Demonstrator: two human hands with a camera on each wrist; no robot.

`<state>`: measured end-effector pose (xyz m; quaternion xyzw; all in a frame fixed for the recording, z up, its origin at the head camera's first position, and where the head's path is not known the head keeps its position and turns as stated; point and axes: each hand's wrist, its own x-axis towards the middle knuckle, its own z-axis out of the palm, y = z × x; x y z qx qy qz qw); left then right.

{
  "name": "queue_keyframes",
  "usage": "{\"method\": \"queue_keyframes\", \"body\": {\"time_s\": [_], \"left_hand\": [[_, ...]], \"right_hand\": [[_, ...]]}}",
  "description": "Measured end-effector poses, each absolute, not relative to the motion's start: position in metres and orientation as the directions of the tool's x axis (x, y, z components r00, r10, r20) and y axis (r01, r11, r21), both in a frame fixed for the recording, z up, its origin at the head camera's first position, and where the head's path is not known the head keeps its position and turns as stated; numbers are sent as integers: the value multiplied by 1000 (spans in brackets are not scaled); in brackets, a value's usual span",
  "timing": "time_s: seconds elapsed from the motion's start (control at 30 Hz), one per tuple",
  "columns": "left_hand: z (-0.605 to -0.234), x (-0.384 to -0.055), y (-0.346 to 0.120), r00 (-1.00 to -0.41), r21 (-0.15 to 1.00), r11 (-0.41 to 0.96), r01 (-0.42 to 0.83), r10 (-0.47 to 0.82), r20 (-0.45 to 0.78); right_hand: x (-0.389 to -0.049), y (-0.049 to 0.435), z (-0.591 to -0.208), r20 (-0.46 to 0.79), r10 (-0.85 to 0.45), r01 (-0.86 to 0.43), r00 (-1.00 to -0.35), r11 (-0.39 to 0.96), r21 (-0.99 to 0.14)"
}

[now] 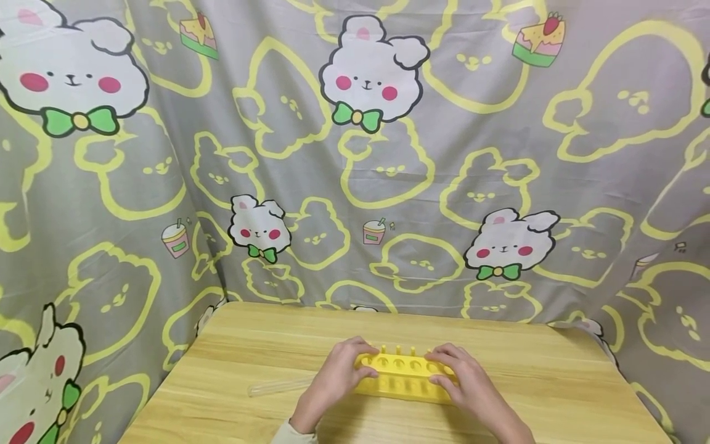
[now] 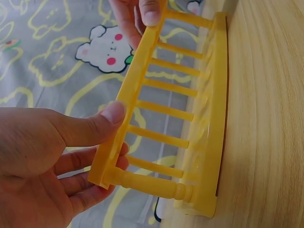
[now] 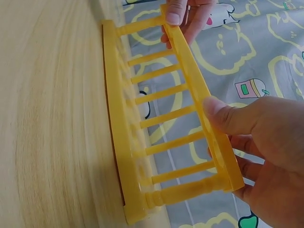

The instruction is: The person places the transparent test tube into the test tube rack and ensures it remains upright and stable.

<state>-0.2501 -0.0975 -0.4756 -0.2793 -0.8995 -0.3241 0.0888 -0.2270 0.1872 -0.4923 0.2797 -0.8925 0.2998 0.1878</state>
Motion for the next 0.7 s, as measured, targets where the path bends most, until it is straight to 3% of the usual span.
{"method": "queue_keyframes", "body": {"time_s": [0.7], "left_hand": [[-477,-253,-99,-823,540,622,568,455,341]], "right_hand": [[-227,187,-493,474,-383,-590,-793,677,-441]]}}
